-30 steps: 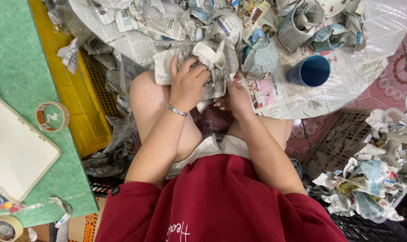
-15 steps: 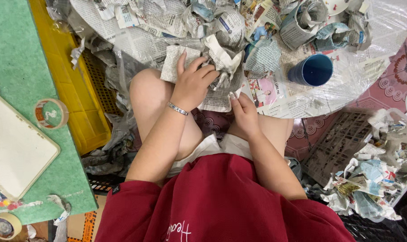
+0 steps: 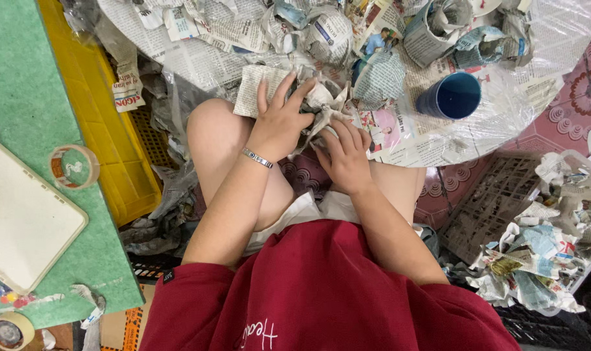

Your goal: The person sits on the floor and repeatedly wraps small ceramic bowls and cups with newspaper. They pick up each item, fold newspaper around it, and place the wrapped bundle on a nearby pile. The process is repeated for multiple items.

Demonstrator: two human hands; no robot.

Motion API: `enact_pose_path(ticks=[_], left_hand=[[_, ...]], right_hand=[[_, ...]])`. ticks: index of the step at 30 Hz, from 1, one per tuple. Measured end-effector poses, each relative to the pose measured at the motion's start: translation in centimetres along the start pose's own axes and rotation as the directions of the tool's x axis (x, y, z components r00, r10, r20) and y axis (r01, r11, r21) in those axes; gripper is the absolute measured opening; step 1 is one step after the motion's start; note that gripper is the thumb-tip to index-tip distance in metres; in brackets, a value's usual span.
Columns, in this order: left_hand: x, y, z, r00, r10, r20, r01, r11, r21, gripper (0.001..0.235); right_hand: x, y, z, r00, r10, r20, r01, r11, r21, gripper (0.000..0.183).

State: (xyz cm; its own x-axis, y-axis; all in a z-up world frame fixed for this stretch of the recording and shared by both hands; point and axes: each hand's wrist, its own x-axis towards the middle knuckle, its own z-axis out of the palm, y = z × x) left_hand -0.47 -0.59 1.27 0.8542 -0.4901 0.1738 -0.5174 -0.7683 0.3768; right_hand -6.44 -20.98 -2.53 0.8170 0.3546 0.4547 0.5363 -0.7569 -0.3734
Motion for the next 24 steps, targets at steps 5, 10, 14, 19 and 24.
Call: enact_pose_path(ticks=[5,10,14,19,24], left_hand=[[0.5,0.4,-1.6,0.994,-0.078,0.082,0.080,0.997,-0.023,0.015],[-0.1,-1.7,-2.5,0.971,-0.226,-0.083,0.201,0.950,-0.241,0.057],[-1.0,-4.9,-1.4,0.799,-0.594,-0.096,0.546,0.783,-0.300,0.077],[-2.2,-9.1,1.9,0.817,-0.576,-0.031,0.445,0.664,-0.600,0.082],[-4.0,-9.1,4.2,0.732,-0.574,0.368,0.521,0.122,-0.845,0.053]], right_hand=[[2.4,0.9,-0.5,0.994,-0.046,0.099,0.047,0.999,-0.013,0.051],[4.2,1.0,-1.5,0.978,-0.072,0.195,0.070,0.997,0.015,0.051],[5.1,0.2,-0.7,0.979,-0.040,0.198,0.047,0.998,-0.035,0.048],[5.3,0.4,0.4,0.981,-0.037,0.192,0.044,0.998,-0.035,0.030],[4.8,1.1,0.6,0.979,-0.054,0.195,0.050,0.998,0.026,0.030]])
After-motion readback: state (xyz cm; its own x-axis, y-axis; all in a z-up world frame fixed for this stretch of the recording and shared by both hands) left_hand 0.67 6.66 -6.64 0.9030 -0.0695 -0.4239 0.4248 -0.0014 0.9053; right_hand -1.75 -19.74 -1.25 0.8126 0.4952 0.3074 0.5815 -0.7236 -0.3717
